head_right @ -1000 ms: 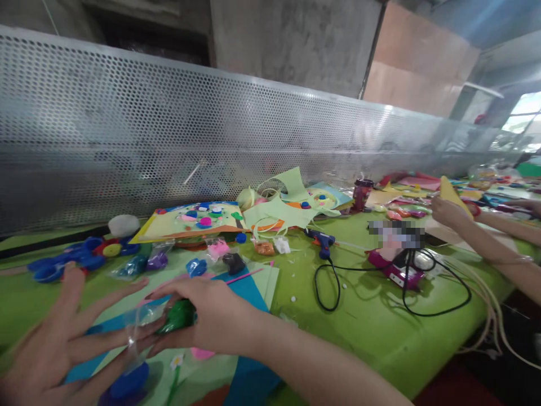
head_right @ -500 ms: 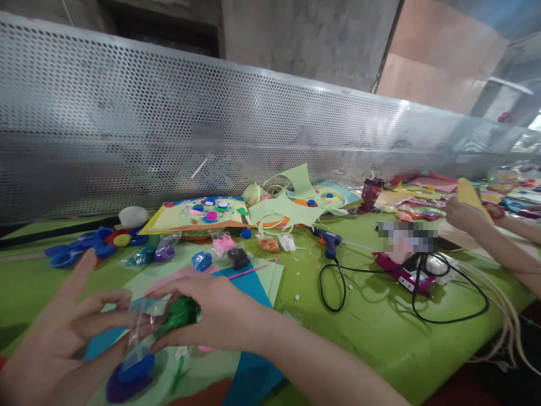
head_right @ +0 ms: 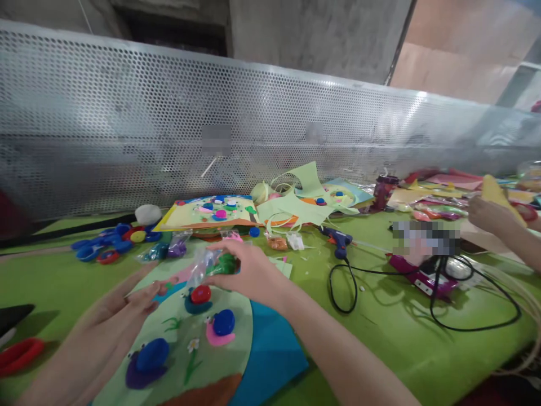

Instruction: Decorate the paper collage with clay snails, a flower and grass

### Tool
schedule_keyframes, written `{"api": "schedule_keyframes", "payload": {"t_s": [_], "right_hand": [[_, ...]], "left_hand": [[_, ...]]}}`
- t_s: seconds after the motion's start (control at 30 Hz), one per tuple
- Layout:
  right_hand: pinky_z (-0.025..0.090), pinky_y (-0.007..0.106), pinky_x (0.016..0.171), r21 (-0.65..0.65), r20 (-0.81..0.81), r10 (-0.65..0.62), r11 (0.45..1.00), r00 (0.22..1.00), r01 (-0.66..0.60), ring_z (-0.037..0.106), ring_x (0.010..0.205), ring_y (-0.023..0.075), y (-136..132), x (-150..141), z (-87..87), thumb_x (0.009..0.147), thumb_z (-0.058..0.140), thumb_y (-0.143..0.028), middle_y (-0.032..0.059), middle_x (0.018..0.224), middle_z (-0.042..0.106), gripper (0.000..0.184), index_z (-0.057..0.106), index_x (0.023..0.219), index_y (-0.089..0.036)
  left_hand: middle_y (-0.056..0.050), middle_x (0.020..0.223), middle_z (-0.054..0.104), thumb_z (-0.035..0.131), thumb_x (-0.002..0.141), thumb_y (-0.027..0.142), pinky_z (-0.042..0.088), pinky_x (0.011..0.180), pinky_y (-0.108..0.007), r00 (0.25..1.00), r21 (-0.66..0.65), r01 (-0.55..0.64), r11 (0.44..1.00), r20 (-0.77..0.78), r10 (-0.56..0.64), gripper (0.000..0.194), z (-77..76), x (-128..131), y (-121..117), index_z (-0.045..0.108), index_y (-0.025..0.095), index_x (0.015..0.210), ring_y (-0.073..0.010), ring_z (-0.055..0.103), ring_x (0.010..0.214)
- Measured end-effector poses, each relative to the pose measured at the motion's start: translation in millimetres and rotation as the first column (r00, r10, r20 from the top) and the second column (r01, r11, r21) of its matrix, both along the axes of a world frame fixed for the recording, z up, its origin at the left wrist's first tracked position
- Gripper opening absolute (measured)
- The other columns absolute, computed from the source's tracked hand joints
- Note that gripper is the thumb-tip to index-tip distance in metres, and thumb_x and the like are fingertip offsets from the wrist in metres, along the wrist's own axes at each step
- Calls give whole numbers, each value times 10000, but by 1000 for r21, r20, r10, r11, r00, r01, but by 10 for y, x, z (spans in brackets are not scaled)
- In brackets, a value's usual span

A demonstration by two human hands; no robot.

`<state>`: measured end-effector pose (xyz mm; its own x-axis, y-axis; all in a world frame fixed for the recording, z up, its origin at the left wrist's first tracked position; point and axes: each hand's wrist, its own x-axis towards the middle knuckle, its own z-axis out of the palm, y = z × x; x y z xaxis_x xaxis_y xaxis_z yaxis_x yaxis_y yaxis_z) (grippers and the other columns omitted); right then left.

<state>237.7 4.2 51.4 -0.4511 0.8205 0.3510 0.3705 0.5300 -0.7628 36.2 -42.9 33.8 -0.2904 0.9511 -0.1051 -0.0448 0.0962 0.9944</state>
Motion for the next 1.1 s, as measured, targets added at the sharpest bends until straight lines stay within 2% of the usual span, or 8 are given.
{"api": "schedule_keyframes", "payload": {"t_s": [0.1,0.23,0.43,0.6,0.7,0.8,0.97,1.1], "right_hand": [[473,272,778,75,240,-123,991,963,108,589,966,163,80,82,-6,774,637,-422,18,1113,622,460,520,1191,-266],[441,416,846,168,491,-306,952,816,256,542,1068,291,174,173,-79,809,612,-318,145,1102,616,379,565,1147,-152],[297,605,914,276,540,-418,908,730,316,393,1194,387,196,122,-147,853,528,-221,225,1281,472,379,510,1216,-112],[332,430,958,327,504,-198,945,841,26,424,1155,251,-26,-70,-75,882,514,-324,83,1270,521,358,510,1218,-203],[338,391,950,343,441,-27,929,897,-141,449,1122,226,-144,-148,-78,886,512,-301,69,1191,574,316,529,1177,-178],[353,385,938,328,409,56,922,911,-204,471,1110,231,-193,-173,-102,879,522,-321,94,1143,595,312,543,1139,-150],[372,334,915,322,328,136,914,935,-246,536,1036,198,-206,-181,-114,821,615,-330,62,1041,648,301,580,1073,-171],[399,295,831,366,323,142,893,936,-262,574,929,177,-217,-197,-102,807,630,-363,52,917,668,248,618,955,-164]], "left_hand": [[10,868,719,797,502,445,502,724,-171,994,-61,38,997,104,-32,930,24,6,9,395,223,1311,-173,625,989],[56,812,687,816,509,413,515,644,-219,993,21,105,994,55,-106,938,24,-27,-12,358,315,1322,-164,640,792],[63,679,641,691,656,448,494,778,-280,905,141,233,962,-395,-161,800,36,-63,-46,318,240,1333,-158,606,722],[0,837,720,667,623,457,490,869,-310,852,163,240,957,-508,-127,390,103,-50,-62,654,277,969,-220,646,917],[-2,888,733,643,630,469,529,789,-275,838,134,279,951,-518,-172,244,140,-38,-83,703,287,781,-219,667,884],[9,800,737,637,636,499,544,737,-271,838,132,253,958,-526,-148,312,136,-47,-105,700,307,874,-218,679,824],[6,853,708,688,596,480,514,831,-304,770,233,255,938,-635,-52,166,70,-83,-105,698,315,582,-254,634,947],[19,839,703,701,555,498,531,797,-314,760,239,212,947,-650,-6,164,50,-65,-92,693,335,568,-260,644,919]]}}
